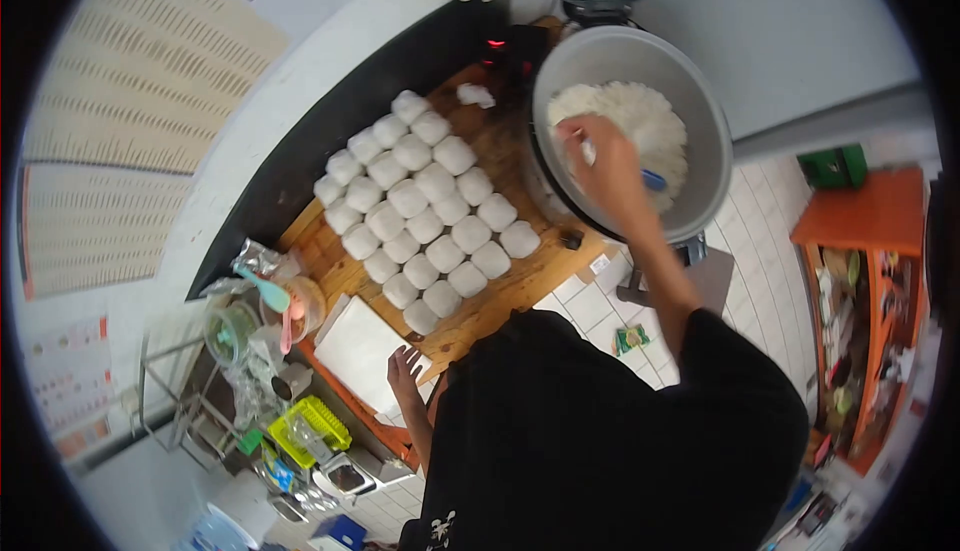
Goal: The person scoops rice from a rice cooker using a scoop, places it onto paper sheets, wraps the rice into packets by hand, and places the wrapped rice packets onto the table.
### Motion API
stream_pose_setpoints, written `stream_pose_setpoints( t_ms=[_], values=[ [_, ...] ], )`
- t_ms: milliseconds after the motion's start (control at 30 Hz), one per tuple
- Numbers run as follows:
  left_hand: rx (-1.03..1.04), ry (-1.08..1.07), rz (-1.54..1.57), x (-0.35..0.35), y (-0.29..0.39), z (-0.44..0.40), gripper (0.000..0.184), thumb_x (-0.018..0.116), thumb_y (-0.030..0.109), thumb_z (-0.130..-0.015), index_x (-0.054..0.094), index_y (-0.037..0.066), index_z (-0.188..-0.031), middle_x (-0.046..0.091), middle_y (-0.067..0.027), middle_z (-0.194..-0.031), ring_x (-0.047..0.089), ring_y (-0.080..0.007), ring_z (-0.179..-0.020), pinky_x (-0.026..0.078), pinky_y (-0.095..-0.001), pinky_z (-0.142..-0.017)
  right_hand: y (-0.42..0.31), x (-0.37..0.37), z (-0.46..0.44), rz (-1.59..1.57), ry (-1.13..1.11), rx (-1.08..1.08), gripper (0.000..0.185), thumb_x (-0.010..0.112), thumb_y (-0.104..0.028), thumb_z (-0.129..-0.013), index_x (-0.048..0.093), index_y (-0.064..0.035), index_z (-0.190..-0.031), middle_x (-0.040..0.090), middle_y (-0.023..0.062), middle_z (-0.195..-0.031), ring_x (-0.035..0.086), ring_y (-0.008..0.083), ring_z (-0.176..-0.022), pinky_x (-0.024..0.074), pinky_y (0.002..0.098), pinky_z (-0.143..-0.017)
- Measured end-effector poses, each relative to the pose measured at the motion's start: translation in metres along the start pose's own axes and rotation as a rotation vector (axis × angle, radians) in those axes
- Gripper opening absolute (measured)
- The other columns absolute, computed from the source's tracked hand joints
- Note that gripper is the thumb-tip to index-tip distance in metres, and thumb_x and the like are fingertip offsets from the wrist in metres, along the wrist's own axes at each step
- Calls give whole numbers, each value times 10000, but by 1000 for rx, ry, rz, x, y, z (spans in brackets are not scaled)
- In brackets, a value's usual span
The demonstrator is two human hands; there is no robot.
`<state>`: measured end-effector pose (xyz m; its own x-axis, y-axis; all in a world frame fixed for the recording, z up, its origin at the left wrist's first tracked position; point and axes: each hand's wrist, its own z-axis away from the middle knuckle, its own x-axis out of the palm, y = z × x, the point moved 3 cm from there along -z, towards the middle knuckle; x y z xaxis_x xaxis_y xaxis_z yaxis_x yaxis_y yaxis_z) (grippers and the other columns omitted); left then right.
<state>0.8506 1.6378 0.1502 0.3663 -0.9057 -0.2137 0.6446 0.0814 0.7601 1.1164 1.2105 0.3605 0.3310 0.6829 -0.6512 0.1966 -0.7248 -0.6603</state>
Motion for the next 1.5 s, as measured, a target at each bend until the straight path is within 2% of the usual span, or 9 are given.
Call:
stream_pose_setpoints(
  t_ms=[167, 467, 667, 900, 1067, 1167, 1333, 1467, 1500],
  values=[
    [59, -159, -101, 14, 16, -24, 401, 511, 364, -1019, 573, 14, -1203, 658, -108, -1076, 639, -195, -1012, 492, -341, -860, 178, -17, 4, 790, -935, 341, 354, 729, -264, -809, 691, -34, -1075, 710, 168, -1018, 680, 322, -977, 538, 416, -846],
    [187, -175, -184, 2, 34, -39, 396, 531, 338, -1012, 566, -2, -1211, 667, -106, -1051, 651, -191, -985, 495, -340, -833, 211, 35, 40, 892, -919, 143, 370, 665, -265, -843, 693, 19, -1078, 709, 222, -963, 698, 368, -885, 555, 442, -807],
    [84, -151, -133, -45, -29, -26, 440, 529, 366, -1009, 541, 13, -1271, 656, -134, -1131, 648, -236, -1050, 505, -359, -851, 237, 19, 35, -4, -933, 949, 378, 492, -314, -998, 643, 27, -1061, 683, 162, -941, 666, 225, -737, 529, 365, -577],
    [403, 191, -423, -144, -132, -39, 295, 643, 209, -939, 630, -53, -1075, 667, -168, -1067, 650, -276, -938, 503, -374, -851, 39, -75, 0, -95, -482, 563, 349, 541, -338, -1006, 564, -20, -1149, 533, 10, -703, 464, 72, -526, 393, 228, -457],
    [576, 473, -741, -166, -131, -42, 681, 713, 377, -860, 486, -39, -1349, 464, -293, -1383, 408, -438, -1307, 310, -539, -1092, -75, 3, 59, -503, -402, 551, 286, 575, -239, -982, 558, -30, -1176, 577, 24, -758, 505, 67, -550, 389, 213, -452],
    [461, 408, -932, -166, -125, -47, 973, 695, 582, -803, 328, -16, -1478, 290, -238, -1547, 211, -404, -1454, 187, -512, -1179, -102, 120, 143, -898, -652, 731, 252, 598, -108, -909, 537, -48, -1145, 633, 86, -916, 508, 85, -516, 416, 208, -454],
    [221, 283, -1091, -173, -132, -52, 1220, 601, 771, -733, 89, 36, -1560, 48, -191, -1629, 29, -362, -1507, 55, -544, -1197, -156, 313, 296, -1149, -1215, 1255, 73, 486, -222, -1025, 461, -154, -1032, 471, -31, -759, 342, 21, -484, 297, 178, -399],
    [263, 285, -1077, -177, -143, -62, 1243, 602, 781, -718, 68, 42, -1563, 26, -191, -1630, 3, -360, -1509, 50, -548, -1196, -178, 395, 350, -574, -1269, 733, 319, 481, -326, -1036, 490, -126, -1284, 475, -19, -760, 436, 55, -510, 364, 205, -424],
    [267, 288, -1074, -177, -144, -61, 1246, 600, 785, -715, 74, 38, -1562, 37, -197, -1628, 3, -366, -1508, 55, -551, -1194, -192, 411, 346, -296, -1129, 59, 467, 507, -255, -1014, 400, -151, -1456, 517, 24, -789, 551, 133, -575, 461, 278, -466]
  ],
)
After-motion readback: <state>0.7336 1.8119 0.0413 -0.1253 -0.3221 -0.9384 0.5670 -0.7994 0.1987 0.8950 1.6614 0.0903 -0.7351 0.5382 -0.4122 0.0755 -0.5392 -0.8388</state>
